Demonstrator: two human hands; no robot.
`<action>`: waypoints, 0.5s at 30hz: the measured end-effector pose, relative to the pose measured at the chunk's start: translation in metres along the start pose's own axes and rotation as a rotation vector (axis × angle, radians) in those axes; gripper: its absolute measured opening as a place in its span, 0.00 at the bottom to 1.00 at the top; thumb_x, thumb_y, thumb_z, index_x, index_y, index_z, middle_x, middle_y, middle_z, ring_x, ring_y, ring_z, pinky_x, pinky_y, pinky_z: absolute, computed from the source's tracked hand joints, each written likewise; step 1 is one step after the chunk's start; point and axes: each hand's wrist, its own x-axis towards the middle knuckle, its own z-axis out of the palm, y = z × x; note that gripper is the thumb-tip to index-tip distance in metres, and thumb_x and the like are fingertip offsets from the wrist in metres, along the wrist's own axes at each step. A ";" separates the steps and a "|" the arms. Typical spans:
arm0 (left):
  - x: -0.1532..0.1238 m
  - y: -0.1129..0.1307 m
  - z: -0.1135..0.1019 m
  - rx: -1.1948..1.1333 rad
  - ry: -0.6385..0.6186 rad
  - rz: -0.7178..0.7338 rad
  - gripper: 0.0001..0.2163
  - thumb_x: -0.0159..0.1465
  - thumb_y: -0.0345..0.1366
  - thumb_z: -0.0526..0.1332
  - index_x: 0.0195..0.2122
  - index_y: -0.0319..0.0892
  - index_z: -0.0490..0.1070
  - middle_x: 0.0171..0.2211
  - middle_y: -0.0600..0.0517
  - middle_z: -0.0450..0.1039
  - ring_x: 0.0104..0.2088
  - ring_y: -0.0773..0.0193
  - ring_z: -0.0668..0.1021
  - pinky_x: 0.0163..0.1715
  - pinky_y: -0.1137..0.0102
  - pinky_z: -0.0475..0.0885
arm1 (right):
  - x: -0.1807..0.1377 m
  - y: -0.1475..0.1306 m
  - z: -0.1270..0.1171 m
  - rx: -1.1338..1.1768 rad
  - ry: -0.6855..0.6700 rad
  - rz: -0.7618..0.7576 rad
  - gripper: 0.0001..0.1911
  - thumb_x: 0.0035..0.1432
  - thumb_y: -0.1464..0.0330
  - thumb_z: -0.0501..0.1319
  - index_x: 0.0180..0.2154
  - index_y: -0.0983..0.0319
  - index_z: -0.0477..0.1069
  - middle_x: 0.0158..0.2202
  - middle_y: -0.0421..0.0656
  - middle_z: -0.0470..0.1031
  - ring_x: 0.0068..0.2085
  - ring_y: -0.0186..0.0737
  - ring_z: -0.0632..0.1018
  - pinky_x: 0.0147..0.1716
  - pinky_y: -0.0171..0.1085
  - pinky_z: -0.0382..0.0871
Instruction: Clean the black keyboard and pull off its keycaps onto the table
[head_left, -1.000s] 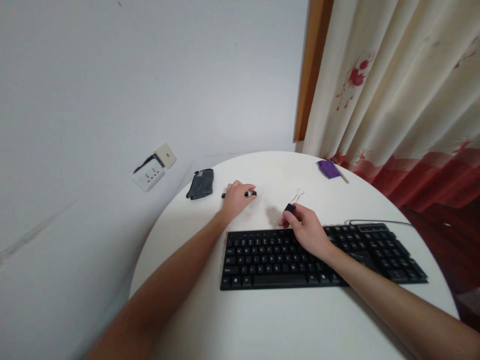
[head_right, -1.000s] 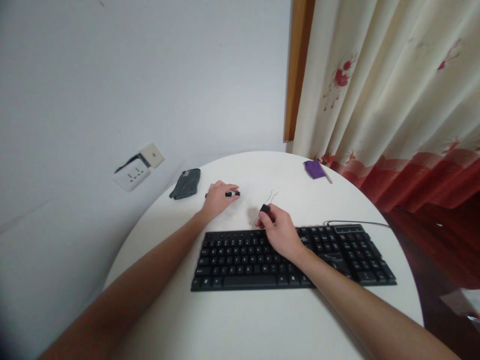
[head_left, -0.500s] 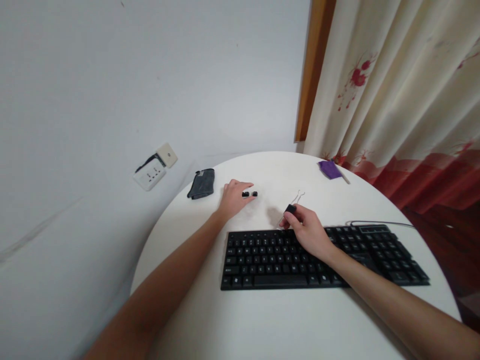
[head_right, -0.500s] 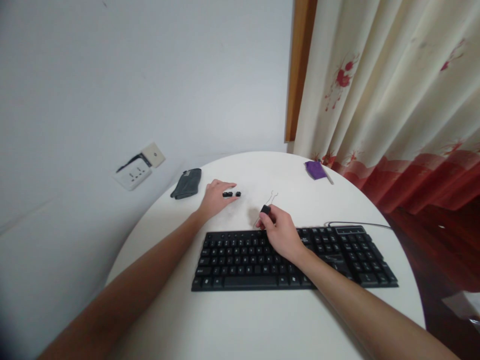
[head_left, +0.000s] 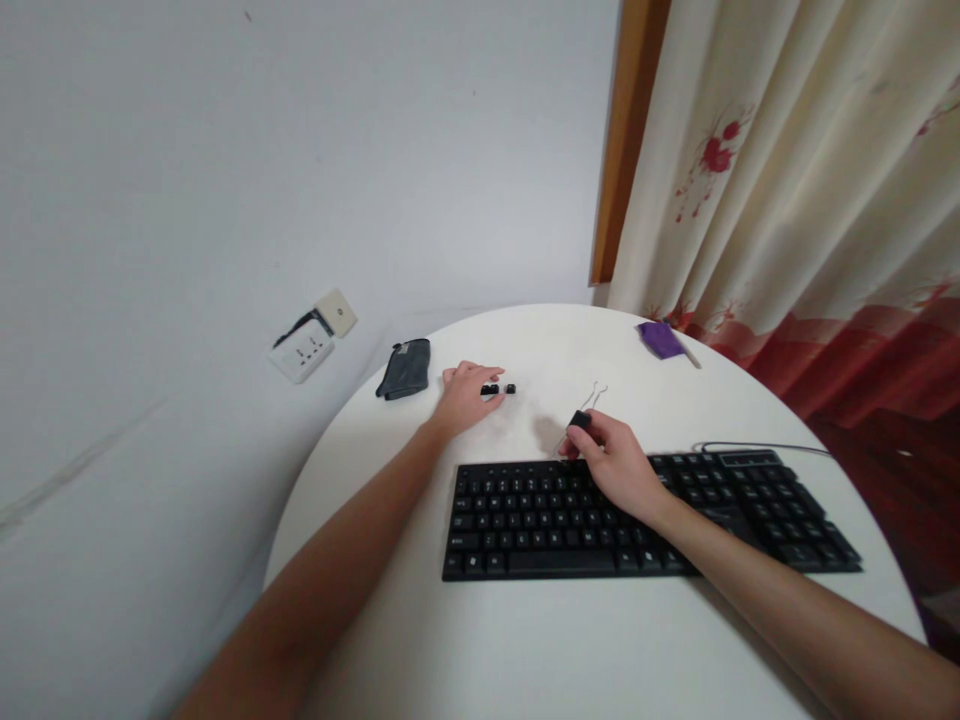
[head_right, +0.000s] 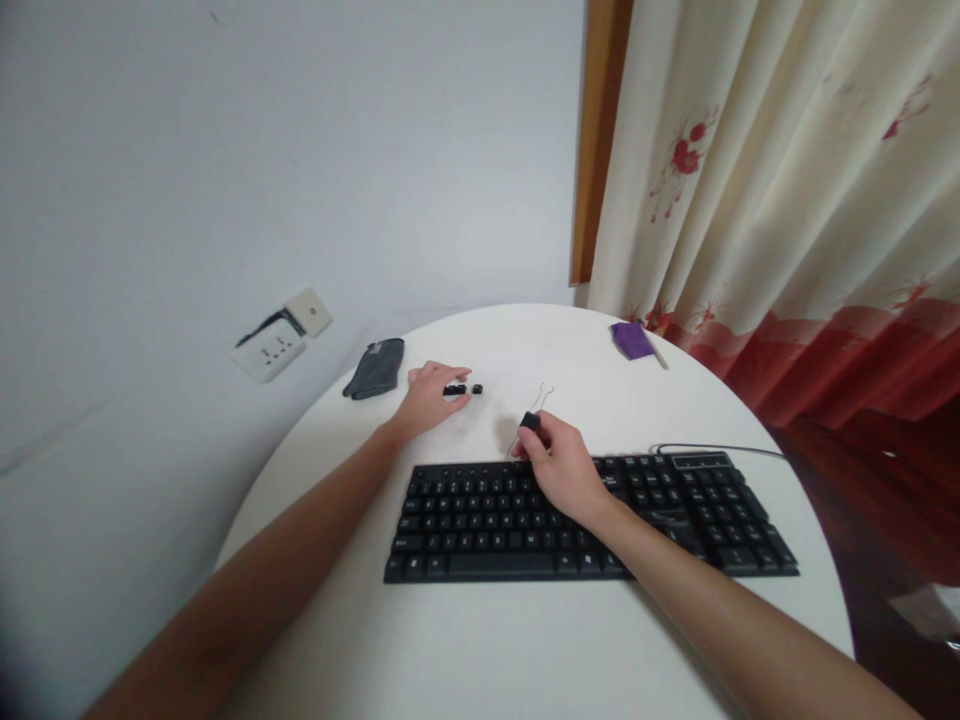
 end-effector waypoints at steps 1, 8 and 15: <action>0.000 0.000 0.000 0.000 -0.006 -0.007 0.19 0.61 0.42 0.63 0.54 0.49 0.71 0.47 0.51 0.77 0.51 0.51 0.69 0.51 0.56 0.55 | 0.000 0.000 0.000 -0.004 -0.001 -0.001 0.13 0.65 0.62 0.54 0.31 0.61 0.70 0.29 0.43 0.78 0.31 0.39 0.77 0.34 0.37 0.68; -0.001 0.000 0.001 -0.013 0.001 -0.008 0.18 0.61 0.41 0.62 0.53 0.49 0.71 0.45 0.51 0.77 0.50 0.52 0.70 0.52 0.56 0.54 | -0.001 -0.001 0.000 -0.013 -0.001 0.000 0.13 0.65 0.62 0.55 0.31 0.61 0.70 0.29 0.43 0.78 0.31 0.39 0.77 0.34 0.37 0.69; 0.000 0.001 0.000 0.000 -0.027 -0.042 0.17 0.61 0.42 0.62 0.52 0.49 0.72 0.45 0.50 0.77 0.50 0.51 0.70 0.52 0.56 0.55 | 0.000 -0.004 -0.001 -0.020 0.002 -0.005 0.13 0.65 0.62 0.55 0.30 0.61 0.71 0.29 0.43 0.78 0.32 0.40 0.77 0.35 0.37 0.69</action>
